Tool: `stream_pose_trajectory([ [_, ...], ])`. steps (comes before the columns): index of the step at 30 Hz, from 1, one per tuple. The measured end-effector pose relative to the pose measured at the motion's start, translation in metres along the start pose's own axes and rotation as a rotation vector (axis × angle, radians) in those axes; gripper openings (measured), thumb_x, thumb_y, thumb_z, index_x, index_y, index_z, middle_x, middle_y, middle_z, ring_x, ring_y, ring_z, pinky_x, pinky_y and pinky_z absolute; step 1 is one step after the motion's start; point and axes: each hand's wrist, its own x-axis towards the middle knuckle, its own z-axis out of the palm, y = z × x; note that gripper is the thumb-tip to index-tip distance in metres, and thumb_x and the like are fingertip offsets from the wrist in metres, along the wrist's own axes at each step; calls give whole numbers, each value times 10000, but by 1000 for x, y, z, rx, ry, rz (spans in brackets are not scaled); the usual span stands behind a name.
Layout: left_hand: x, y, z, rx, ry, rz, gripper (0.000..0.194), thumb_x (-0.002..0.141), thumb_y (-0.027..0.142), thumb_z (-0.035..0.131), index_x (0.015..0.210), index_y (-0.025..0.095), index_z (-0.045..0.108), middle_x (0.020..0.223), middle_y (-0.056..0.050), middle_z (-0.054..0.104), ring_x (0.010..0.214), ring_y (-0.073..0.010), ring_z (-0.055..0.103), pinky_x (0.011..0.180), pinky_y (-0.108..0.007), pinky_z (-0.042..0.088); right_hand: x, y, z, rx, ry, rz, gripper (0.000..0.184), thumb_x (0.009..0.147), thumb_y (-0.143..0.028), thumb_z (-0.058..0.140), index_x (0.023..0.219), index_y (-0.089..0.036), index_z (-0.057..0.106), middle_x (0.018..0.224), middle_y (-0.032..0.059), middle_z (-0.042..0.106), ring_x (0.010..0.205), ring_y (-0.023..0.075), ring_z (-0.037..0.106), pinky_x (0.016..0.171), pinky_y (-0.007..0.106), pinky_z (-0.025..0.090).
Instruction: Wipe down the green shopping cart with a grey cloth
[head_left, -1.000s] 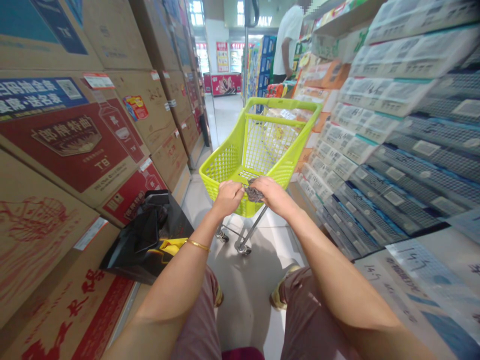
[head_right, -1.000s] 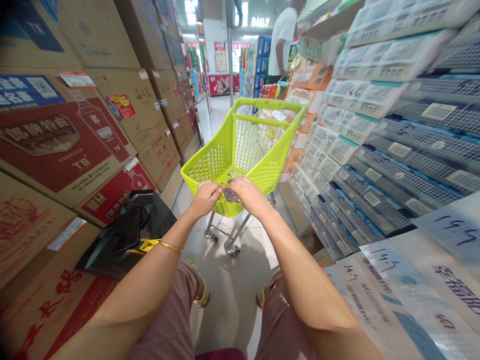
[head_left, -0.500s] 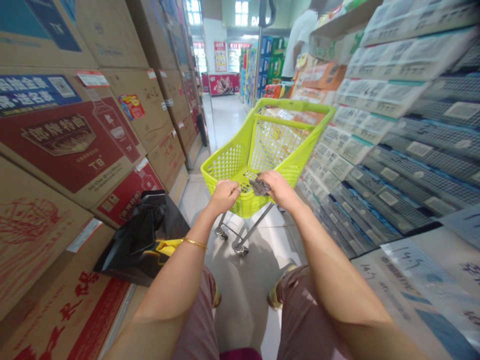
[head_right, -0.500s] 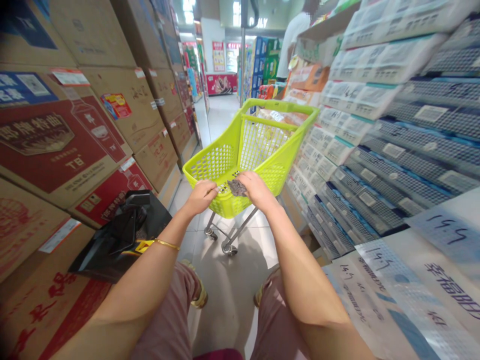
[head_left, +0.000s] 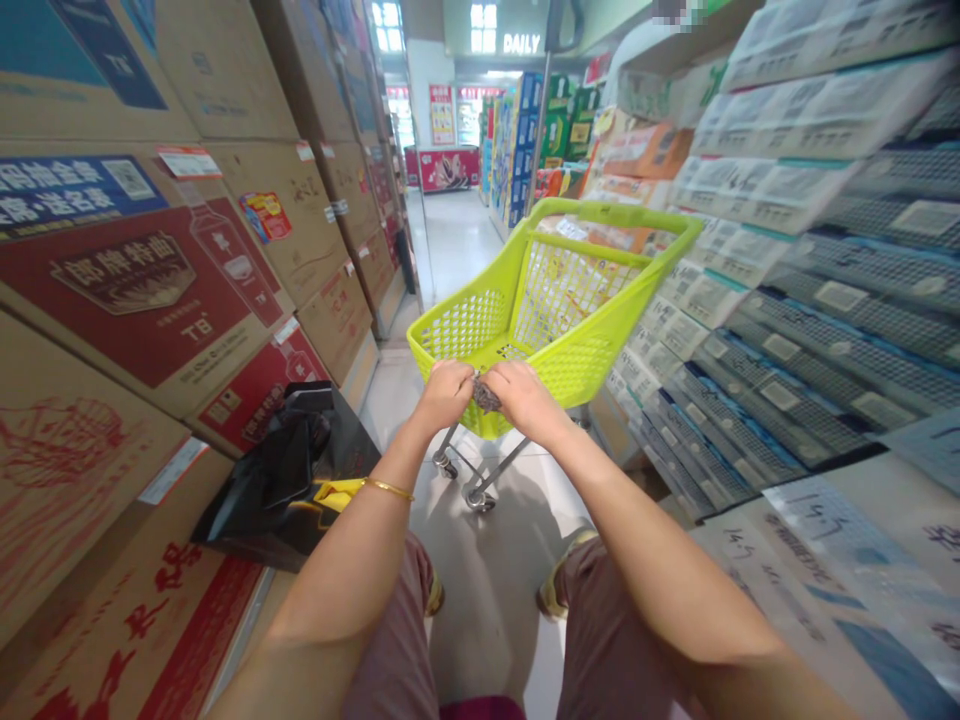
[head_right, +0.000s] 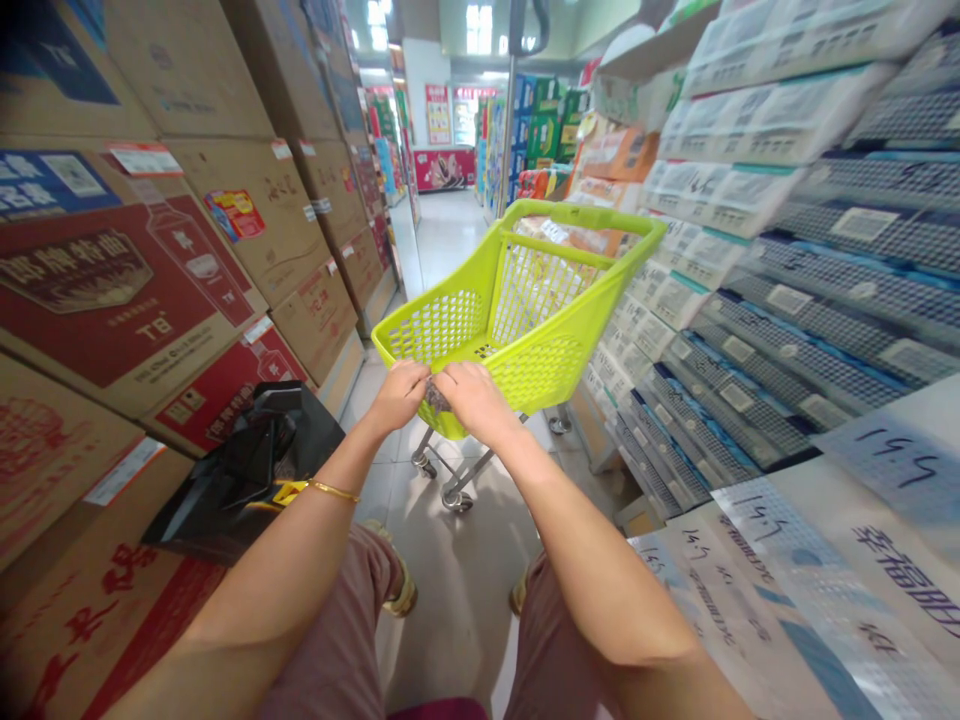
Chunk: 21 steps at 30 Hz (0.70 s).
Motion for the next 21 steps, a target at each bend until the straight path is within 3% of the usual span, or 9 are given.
stream_pose_trajectory([
  [4, -1, -2, -1, -24, 5, 32, 257, 811, 279, 326, 562, 214, 324, 615, -35, 502, 678, -182, 473, 727, -342, 368, -4, 22, -4, 78, -2, -29, 231, 854, -139, 457, 1049, -190, 570, 1007, 81, 573, 948, 207, 452, 843, 328, 362],
  [10, -1, -1, 1, -37, 22, 58, 274, 826, 290, 315, 564, 212, 332, 607, -33, 498, 662, -184, 473, 721, -358, 370, -11, 59, -7, 178, 146, 24, 193, 851, -205, 487, 1020, -170, 575, 982, 96, 591, 943, 217, 489, 846, 338, 371],
  [15, 0, 2, 4, 16, 30, 32, 259, 814, 238, 325, 557, 212, 350, 619, -45, 516, 680, -193, 486, 726, -369, 383, -7, 27, -1, 95, 68, -34, 203, 860, -170, 448, 1013, -165, 580, 970, 95, 586, 929, 216, 466, 827, 333, 367],
  [18, 1, 0, 6, 46, 36, 22, 246, 812, 209, 327, 571, 212, 373, 644, -54, 533, 695, -200, 492, 732, -374, 391, -2, 5, 3, 28, 55, 9, 227, 865, -146, 417, 1010, -169, 590, 958, 92, 574, 903, 214, 440, 810, 332, 356],
  [21, -1, -1, 5, 78, 52, 25, 247, 836, 211, 319, 605, 208, 410, 671, -62, 545, 718, -209, 496, 742, -379, 397, -1, 1, 6, 33, 71, 22, 246, 863, -136, 410, 1021, -177, 593, 983, 89, 563, 912, 208, 428, 823, 327, 353],
])
